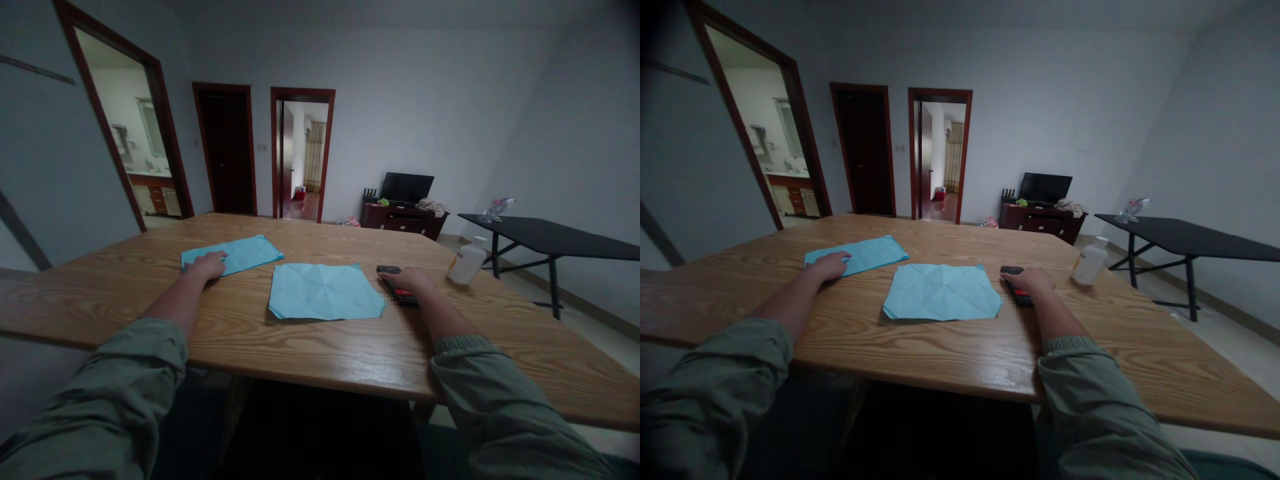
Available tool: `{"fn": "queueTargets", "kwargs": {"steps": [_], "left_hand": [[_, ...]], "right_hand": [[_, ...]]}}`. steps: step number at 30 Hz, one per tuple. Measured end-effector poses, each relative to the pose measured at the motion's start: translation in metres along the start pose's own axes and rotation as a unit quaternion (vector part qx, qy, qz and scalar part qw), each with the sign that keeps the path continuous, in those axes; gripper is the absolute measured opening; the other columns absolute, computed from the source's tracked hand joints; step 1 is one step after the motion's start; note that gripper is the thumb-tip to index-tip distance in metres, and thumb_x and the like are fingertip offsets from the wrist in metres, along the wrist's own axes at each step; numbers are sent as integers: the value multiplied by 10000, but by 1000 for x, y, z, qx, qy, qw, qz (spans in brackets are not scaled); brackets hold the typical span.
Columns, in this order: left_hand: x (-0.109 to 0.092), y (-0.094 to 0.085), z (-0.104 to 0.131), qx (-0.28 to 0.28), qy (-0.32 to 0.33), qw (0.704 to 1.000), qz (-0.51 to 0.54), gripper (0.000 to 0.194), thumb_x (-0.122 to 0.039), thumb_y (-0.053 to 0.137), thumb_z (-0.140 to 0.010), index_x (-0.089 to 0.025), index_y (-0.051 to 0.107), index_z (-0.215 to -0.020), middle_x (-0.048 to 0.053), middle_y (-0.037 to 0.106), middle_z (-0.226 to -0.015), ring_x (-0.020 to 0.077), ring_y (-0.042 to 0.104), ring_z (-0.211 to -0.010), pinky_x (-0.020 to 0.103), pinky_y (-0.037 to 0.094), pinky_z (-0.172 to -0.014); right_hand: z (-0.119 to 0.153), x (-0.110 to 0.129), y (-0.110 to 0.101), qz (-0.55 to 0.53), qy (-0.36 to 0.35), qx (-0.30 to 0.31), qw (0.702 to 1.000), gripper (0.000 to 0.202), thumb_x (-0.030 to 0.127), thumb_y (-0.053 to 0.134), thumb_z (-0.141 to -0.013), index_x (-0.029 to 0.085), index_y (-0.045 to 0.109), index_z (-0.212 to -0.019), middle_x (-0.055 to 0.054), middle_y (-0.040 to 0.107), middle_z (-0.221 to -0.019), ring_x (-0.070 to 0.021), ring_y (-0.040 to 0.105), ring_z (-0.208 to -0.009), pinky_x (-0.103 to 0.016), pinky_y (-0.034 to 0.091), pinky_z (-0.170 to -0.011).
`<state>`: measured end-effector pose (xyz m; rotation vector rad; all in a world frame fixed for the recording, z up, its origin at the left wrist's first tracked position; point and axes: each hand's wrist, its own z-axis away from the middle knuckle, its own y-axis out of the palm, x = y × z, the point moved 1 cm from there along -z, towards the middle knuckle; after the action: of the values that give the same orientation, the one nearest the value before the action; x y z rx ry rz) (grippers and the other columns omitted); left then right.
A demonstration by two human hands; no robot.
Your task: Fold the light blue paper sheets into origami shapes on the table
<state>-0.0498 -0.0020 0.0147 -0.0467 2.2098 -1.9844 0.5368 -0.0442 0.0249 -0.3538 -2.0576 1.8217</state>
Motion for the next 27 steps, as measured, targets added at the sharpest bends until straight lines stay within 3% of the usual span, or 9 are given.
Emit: {"fn": "queueTargets", "kwargs": {"steps": [2, 6, 11, 16, 19, 22, 25, 27], "left_hand": [[-7, -5, 5, -57, -28, 998, 19, 515, -309, 457, -773, -300, 494, -1287, 105, 438, -1403, 393, 440, -1210, 645, 323, -939], [-44, -16, 21, -143, 70, 986, 47, 437, -330, 447, -807, -295, 534, -1233, 48, 454, -1390, 303, 412, -1249, 522, 313, -1031], [-94, -18, 45, -148, 215, 964, 49, 383, -368, 471, -814, -270, 590, -1165, 29, 472, -1374, 236, 400, -1267, 390, 260, -1094], [-122, -19, 60, -72, 293, 952, 52, 375, -366, 463, -815, -262, 608, -1145, 45, 515, -1338, 232, 438, -1242, 376, 287, -1077], [-132, -22, 65, 20, 276, 960, 34, 382, -416, 487, -802, -296, 599, -1147, 55, 575, -1269, 268, 499, -1181, 494, 271, -1060], [-144, -23, 69, 97, 271, 958, 10, 449, -524, 529, -765, -328, 578, -1166, 67, 604, -1228, 310, 509, -1163, 630, 175, -1036], [-154, -20, 72, 101, 289, 952, 4, 519, -585, 574, -713, -325, 587, -1162, 74, 584, -1256, 327, 487, -1182, 641, 143, -1037], [-158, -17, 74, 89, 302, 949, 14, 523, -596, 562, -720, -313, 598, -1158, 74, 570, -1274, 316, 478, -1193, 585, 193, -1053]], "right_hand": [[-3, 0, 3, -3, -9, 0, 1000, 885, 844, 521, -565, 138, 657, -1081, -215, 600, -1147, -354, 566, -1067, -428, 441, -859], [-5, 2, 5, -4, -10, 8, 1000, 923, 856, 522, -537, 134, 653, -1097, -210, 601, -1158, -365, 565, -1062, -435, 449, -848], [-4, 1, 4, -1, -4, 11, 1000, 997, 869, 497, -535, 103, 620, -1161, -233, 564, -1208, -379, 537, -1097, -458, 440, -859], [-9, -4, 6, -3, -12, 6, 1000, 975, 863, 498, -541, 102, 638, -1134, -222, 584, -1186, -380, 543, -1085, -456, 436, -863], [-13, -9, 8, -5, -13, 4, 1000, 957, 864, 498, -542, 112, 648, -1112, -216, 584, -1186, -378, 544, -1087, -452, 431, -872], [-12, -11, 6, -9, 1, 3, 1000, 929, 858, 505, -551, 128, 647, -1108, -221, 574, -1193, -373, 540, -1093, -455, 424, -882], [0, -3, -4, -9, -7, -43, 999, 973, 837, 536, -561, 83, 595, -1173, -255, 537, -1222, -390, 489, -1149, -469, 383, -936], [12, 10, -14, -30, -68, -114, 991, 961, 794, 525, -636, 49, 527, -1243, -258, 507, -1257, -378, 430, -1213, -455, 328, -998]]}}
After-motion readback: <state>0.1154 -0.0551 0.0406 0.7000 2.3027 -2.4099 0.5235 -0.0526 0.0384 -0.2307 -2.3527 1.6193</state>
